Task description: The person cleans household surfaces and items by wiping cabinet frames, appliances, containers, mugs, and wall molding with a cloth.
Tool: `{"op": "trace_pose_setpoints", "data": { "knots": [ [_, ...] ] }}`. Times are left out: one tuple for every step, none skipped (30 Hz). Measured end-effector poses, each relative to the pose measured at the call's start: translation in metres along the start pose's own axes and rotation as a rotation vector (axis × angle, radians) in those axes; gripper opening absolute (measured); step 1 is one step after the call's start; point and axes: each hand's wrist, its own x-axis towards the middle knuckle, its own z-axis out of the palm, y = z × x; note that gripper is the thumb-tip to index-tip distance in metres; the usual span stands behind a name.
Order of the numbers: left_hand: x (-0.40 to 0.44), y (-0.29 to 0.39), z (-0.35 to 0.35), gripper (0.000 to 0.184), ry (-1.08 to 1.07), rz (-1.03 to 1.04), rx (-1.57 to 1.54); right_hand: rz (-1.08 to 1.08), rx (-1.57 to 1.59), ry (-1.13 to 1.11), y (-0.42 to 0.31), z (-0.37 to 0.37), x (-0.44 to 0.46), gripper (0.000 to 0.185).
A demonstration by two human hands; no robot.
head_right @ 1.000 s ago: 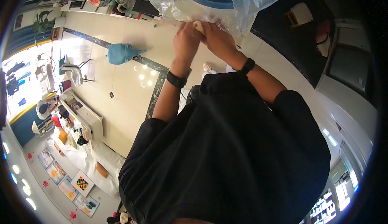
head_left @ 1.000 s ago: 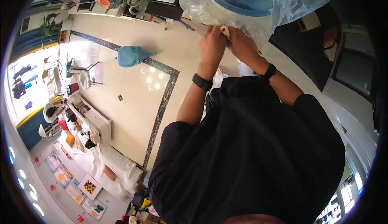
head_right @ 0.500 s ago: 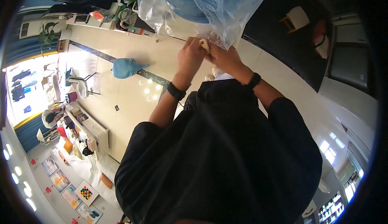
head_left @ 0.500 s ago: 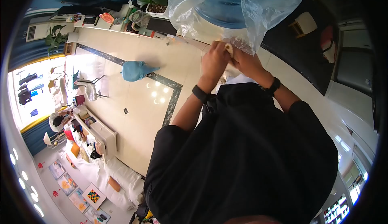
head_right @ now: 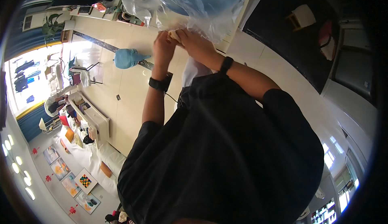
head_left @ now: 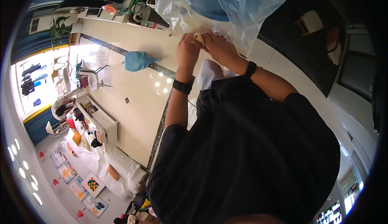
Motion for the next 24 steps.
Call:
{"op": "trace_pose_setpoints", "data": {
  "knots": [
    [0.004, -0.007, -0.001, 0.011, 0.018, -0.012, -0.010, 0.014, -0.008, -0.078, -0.002, -0.001, 0.006, 0.034],
    [0.006, -0.011, 0.000, 0.012, 0.056, -0.031, -0.029, 0.028, -0.015, -0.159, -0.004, 0.000, 0.009, 0.034],
    [0.007, -0.014, -0.001, 0.013, 0.030, -0.060, -0.005, 0.000, -0.028, -0.094, -0.004, 0.003, 0.010, 0.030],
    [0.007, -0.016, -0.002, 0.015, 0.006, -0.087, 0.019, 0.003, -0.047, -0.102, -0.005, 0.004, 0.009, 0.030],
    [0.004, -0.016, -0.001, 0.015, 0.019, -0.089, 0.020, 0.006, -0.067, -0.109, -0.006, 0.004, 0.010, 0.030],
    [0.003, -0.012, 0.000, 0.015, 0.033, -0.089, 0.021, 0.007, -0.088, -0.114, -0.006, 0.004, 0.012, 0.030],
    [0.003, -0.010, 0.000, 0.015, 0.048, -0.090, 0.021, -0.014, -0.107, -0.071, -0.006, 0.006, 0.014, 0.029],
    [0.003, -0.009, 0.000, 0.015, 0.065, -0.076, 0.002, -0.035, -0.126, -0.029, -0.004, 0.008, 0.014, 0.029],
    [0.002, -0.006, -0.001, 0.015, 0.080, -0.064, -0.018, -0.057, -0.142, 0.010, -0.005, 0.010, 0.014, 0.029],
    [0.000, -0.003, -0.003, 0.015, 0.095, -0.055, -0.037, -0.058, -0.144, 0.011, -0.006, 0.010, 0.014, 0.031],
    [-0.001, 0.000, -0.006, 0.018, 0.075, -0.057, -0.021, -0.060, -0.146, 0.011, -0.008, 0.011, 0.015, 0.033],
    [-0.002, -0.002, -0.010, 0.020, 0.061, -0.079, -0.027, -0.064, -0.148, 0.010, -0.009, 0.013, 0.017, 0.035],
    [-0.003, -0.003, -0.012, 0.021, 0.047, -0.101, -0.033, -0.075, -0.132, 0.004, -0.009, 0.016, 0.020, 0.037],
    [-0.002, -0.007, -0.013, 0.023, 0.034, -0.120, -0.040, -0.086, -0.118, 0.000, -0.010, 0.022, 0.024, 0.040],
    [-0.001, -0.015, -0.015, 0.026, 0.049, -0.130, -0.064, -0.095, -0.104, -0.002, -0.012, 0.026, 0.030, 0.043],
    [-0.001, -0.025, -0.017, 0.029, 0.063, -0.138, -0.087, -0.044, -0.099, -0.098, -0.015, 0.029, 0.037, 0.045],
    [-0.001, -0.034, -0.019, 0.032, 0.077, -0.146, -0.110, 0.007, -0.094, -0.194, -0.019, 0.031, 0.045, 0.047],
    [-0.001, -0.041, -0.022, 0.035, 0.088, -0.155, -0.147, 0.058, -0.090, -0.291, -0.023, 0.035, 0.052, 0.050],
    [-0.001, -0.047, -0.025, 0.038, 0.098, -0.163, -0.185, 0.038, -0.065, -0.254, -0.024, 0.044, 0.056, 0.048],
    [0.001, -0.052, -0.028, 0.041, 0.109, -0.166, -0.226, 0.018, -0.044, -0.214, -0.022, 0.057, 0.061, 0.046],
    [0.007, -0.060, -0.030, 0.044, 0.101, -0.166, -0.236, -0.002, -0.026, -0.172, -0.022, 0.062, 0.070, 0.045],
    [0.010, -0.068, -0.032, 0.047, 0.089, -0.167, -0.249, 0.023, 0.017, -0.206, -0.024, 0.065, 0.074, 0.045],
    [0.015, -0.076, -0.034, 0.049, 0.076, -0.164, -0.264, 0.050, 0.059, -0.238, -0.027, 0.068, 0.077, 0.046],
    [0.022, -0.082, -0.037, 0.051, 0.068, -0.132, -0.275, 0.077, 0.097, -0.262, -0.031, 0.068, 0.085, 0.046]
  ]
}}
